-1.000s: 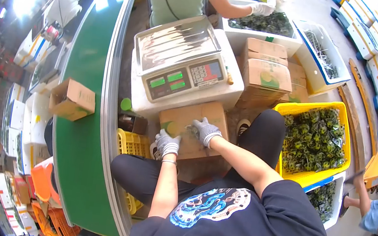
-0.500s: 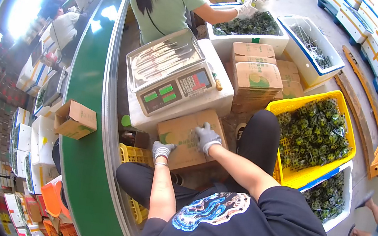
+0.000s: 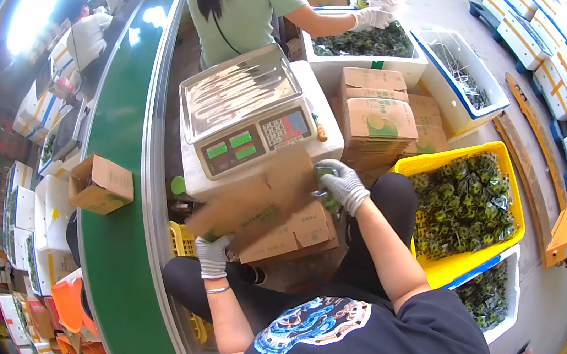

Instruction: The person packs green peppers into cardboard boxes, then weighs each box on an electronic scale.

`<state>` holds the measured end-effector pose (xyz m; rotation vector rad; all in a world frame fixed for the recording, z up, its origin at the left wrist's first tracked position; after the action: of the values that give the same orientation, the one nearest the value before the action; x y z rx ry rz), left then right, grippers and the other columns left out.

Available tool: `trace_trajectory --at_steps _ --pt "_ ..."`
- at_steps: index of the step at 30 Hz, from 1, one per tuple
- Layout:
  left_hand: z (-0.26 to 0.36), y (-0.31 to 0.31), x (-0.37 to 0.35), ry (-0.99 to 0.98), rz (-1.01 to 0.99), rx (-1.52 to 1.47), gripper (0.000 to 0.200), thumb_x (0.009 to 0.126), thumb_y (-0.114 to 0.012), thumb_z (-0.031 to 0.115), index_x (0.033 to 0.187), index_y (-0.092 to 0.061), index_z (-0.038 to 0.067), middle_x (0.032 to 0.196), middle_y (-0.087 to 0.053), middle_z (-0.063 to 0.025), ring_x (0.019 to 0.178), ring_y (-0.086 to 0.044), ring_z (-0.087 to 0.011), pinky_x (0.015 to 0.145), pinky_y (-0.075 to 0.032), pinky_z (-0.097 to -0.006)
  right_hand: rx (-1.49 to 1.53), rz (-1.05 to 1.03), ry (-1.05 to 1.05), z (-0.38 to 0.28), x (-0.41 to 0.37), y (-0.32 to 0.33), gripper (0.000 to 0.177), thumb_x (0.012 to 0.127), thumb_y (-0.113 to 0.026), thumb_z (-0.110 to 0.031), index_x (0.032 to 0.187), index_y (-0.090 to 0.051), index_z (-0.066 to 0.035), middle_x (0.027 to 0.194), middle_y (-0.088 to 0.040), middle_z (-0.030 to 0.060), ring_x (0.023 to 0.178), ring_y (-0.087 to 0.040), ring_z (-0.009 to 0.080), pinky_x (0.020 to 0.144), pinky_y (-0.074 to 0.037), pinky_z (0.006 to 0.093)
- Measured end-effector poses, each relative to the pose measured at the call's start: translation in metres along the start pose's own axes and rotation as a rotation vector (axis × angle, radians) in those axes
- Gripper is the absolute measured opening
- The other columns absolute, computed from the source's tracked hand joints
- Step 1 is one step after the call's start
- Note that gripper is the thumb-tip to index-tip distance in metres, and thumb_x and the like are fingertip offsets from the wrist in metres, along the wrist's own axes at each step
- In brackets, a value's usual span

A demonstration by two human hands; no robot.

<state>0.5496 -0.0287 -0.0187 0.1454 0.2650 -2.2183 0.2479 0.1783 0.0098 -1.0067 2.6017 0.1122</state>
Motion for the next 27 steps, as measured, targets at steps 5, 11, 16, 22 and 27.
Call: trace_trajectory --at_steps 5,11,16,22,27 --pt "-0.050 0.015 0.006 -0.187 0.060 0.387 0.041 0.067 -0.079 0.013 0.104 -0.065 0.004 0.101 -0.068 -0.0084 0.095 -0.064 -0.0224 0.087 -0.049 -0.0349 0.196 0.048 0.037 0.003 0.003 -0.014 0.050 0.076 -0.076 -0.027 0.115 -0.058 -0.001 0.104 -0.064 0.0142 0.087 -0.062 0.0173 0.074 -0.053 0.0292" --pt "-0.057 0.006 0.007 -0.164 0.092 0.952 0.037 0.068 -0.078 0.008 0.103 -0.065 0.003 0.094 -0.068 -0.0085 0.085 -0.065 -0.0198 0.082 -0.049 -0.0316 -0.107 0.091 0.068 0.008 0.015 -0.017 0.069 0.068 -0.081 -0.038 0.116 -0.057 0.005 0.107 -0.063 0.0205 0.096 -0.062 0.0236 0.080 -0.053 0.0347" --pt "-0.006 -0.039 -0.036 -0.205 0.154 -0.037 0.032 0.072 -0.074 0.002 0.103 -0.066 0.001 0.098 -0.065 -0.0093 0.090 -0.061 -0.0223 0.083 -0.048 -0.0327 -0.271 0.105 0.023 -0.009 0.015 -0.016 0.075 0.067 -0.078 -0.050 0.114 -0.059 0.005 0.103 -0.064 0.0225 0.094 -0.064 0.0262 0.080 -0.052 0.0357" --pt "0.002 -0.048 -0.044 -0.379 0.071 0.106 0.031 0.075 -0.075 0.013 0.102 -0.067 -0.001 0.111 -0.060 -0.0100 0.102 -0.056 -0.0204 0.090 -0.044 -0.0324 -0.395 0.028 0.030 -0.030 0.012 -0.020 0.071 0.070 -0.075 -0.052 0.113 -0.059 0.004 0.098 -0.067 0.0184 0.087 -0.066 0.0254 0.078 -0.052 0.0346" --pt "0.003 -0.054 -0.047 -0.346 0.045 -0.031 0.059 0.080 -0.072 0.038 0.123 -0.056 0.001 0.126 -0.053 -0.0126 0.111 -0.052 -0.0229 0.096 -0.041 -0.0347 -0.268 -0.043 0.007 -0.017 0.019 -0.005 0.070 0.070 -0.077 -0.045 0.117 -0.056 0.002 0.105 -0.065 0.0186 0.101 -0.061 0.0249 0.088 -0.048 0.0344"
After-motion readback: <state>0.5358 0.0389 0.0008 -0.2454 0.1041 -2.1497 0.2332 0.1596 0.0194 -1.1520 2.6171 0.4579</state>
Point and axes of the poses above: each hand's wrist, its own x-axis towards the middle knuckle, its own y-axis out of the back of the hand, z = x × y, the point moved 3 cm from there along x, towards the middle knuckle
